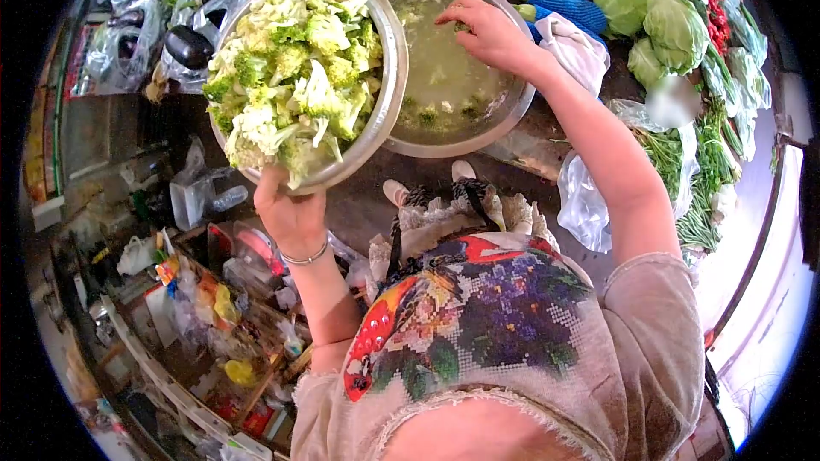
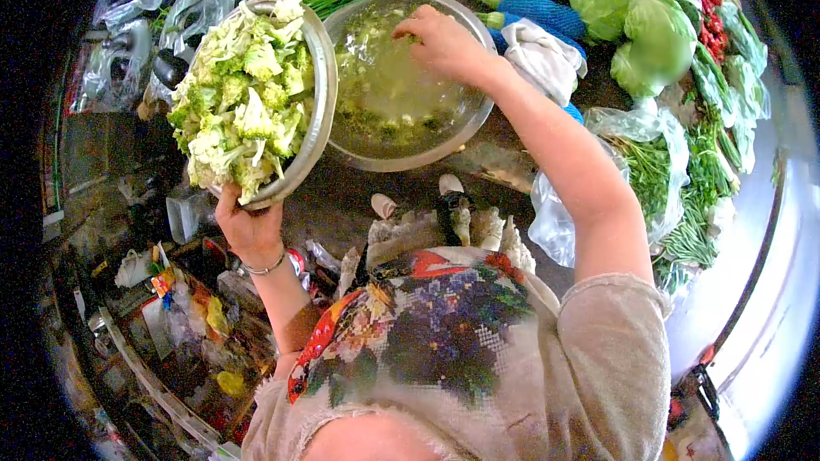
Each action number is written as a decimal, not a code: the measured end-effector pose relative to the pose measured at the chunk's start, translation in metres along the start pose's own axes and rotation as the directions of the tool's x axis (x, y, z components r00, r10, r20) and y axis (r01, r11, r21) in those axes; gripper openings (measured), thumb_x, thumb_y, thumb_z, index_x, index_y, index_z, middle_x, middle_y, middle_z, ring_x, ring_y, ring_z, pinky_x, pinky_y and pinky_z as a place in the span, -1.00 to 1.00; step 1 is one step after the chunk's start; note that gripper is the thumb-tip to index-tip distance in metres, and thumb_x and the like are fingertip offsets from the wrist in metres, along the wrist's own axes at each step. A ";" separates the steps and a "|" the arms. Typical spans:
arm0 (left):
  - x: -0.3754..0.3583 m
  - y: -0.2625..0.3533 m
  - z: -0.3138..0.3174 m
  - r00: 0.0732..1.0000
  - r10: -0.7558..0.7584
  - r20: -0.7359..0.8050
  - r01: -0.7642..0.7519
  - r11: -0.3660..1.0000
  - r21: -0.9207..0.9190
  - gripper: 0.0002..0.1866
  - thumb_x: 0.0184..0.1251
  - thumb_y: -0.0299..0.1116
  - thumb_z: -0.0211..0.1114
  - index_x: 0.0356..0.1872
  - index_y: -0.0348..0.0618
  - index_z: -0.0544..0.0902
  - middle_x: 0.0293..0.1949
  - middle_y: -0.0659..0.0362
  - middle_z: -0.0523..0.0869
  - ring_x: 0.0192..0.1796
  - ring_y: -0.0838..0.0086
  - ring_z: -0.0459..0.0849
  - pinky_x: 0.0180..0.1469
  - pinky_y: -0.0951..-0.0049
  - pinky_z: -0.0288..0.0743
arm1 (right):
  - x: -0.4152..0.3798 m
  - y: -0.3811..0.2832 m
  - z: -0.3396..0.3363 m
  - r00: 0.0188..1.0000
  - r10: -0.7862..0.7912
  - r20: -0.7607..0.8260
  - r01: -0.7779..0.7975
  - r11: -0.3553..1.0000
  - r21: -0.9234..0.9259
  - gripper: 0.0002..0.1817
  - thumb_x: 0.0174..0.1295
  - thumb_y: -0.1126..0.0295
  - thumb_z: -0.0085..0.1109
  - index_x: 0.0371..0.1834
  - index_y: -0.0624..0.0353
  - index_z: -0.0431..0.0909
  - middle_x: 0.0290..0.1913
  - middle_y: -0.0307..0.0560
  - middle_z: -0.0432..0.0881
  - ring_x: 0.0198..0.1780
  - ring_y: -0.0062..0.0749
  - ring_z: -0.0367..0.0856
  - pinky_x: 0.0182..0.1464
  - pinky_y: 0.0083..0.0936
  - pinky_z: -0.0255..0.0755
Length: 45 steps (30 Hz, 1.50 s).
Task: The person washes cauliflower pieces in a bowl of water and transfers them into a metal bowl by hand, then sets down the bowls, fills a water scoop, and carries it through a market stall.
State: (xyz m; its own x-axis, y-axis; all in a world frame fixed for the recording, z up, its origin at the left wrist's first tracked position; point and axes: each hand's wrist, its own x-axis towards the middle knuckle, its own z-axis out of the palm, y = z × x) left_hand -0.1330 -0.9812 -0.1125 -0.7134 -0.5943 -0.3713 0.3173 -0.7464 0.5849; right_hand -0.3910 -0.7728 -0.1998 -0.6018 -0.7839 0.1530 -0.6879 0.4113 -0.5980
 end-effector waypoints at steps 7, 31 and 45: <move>0.010 0.001 -0.027 0.983 -0.077 0.170 0.080 0.997 -0.012 -0.66 0.19 -0.49 -0.04 0.00 -0.31 0.45 -0.01 -0.02 0.56 0.04 0.12 0.54 0.13 0.04 0.39 | -0.008 -0.015 0.009 0.891 0.240 0.384 -0.142 0.953 -0.267 -0.58 0.10 0.40 0.05 0.09 0.07 0.45 0.01 0.12 0.42 0.07 0.04 0.41 0.09 -0.23 0.35; 0.009 -0.009 -0.036 0.962 -0.097 0.257 0.118 0.991 -0.068 -0.64 0.24 -0.44 -0.03 0.05 -0.33 0.44 0.04 -0.02 0.55 0.09 0.16 0.53 0.19 0.08 0.35 | -0.025 -0.031 -0.011 0.838 0.256 0.482 -0.545 0.433 0.718 -0.63 -0.02 0.53 0.15 -0.06 0.15 0.50 -0.26 -0.27 0.59 -0.33 -0.68 0.55 -0.38 -0.73 0.38; 0.010 -0.056 -0.019 0.978 -0.176 0.116 0.163 0.980 0.112 -0.61 0.08 -0.59 0.02 0.01 -0.39 0.42 -0.02 0.00 0.57 0.03 0.18 0.57 0.11 0.14 0.48 | 0.034 -0.155 -0.107 0.983 -0.178 -0.045 0.183 0.923 0.338 -0.75 -0.08 0.52 0.11 -0.25 0.23 0.51 -0.14 -0.01 0.40 -0.07 -0.31 0.42 -0.01 -0.55 0.31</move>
State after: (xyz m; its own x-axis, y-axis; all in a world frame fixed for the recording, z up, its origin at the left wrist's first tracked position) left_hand -0.1460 -0.9512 -0.1623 -0.8258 -0.4147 -0.3822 0.1247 -0.7952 0.5934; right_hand -0.3480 -0.8132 -0.0181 -0.4874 -0.8227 0.2925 -0.6080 0.0792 -0.7900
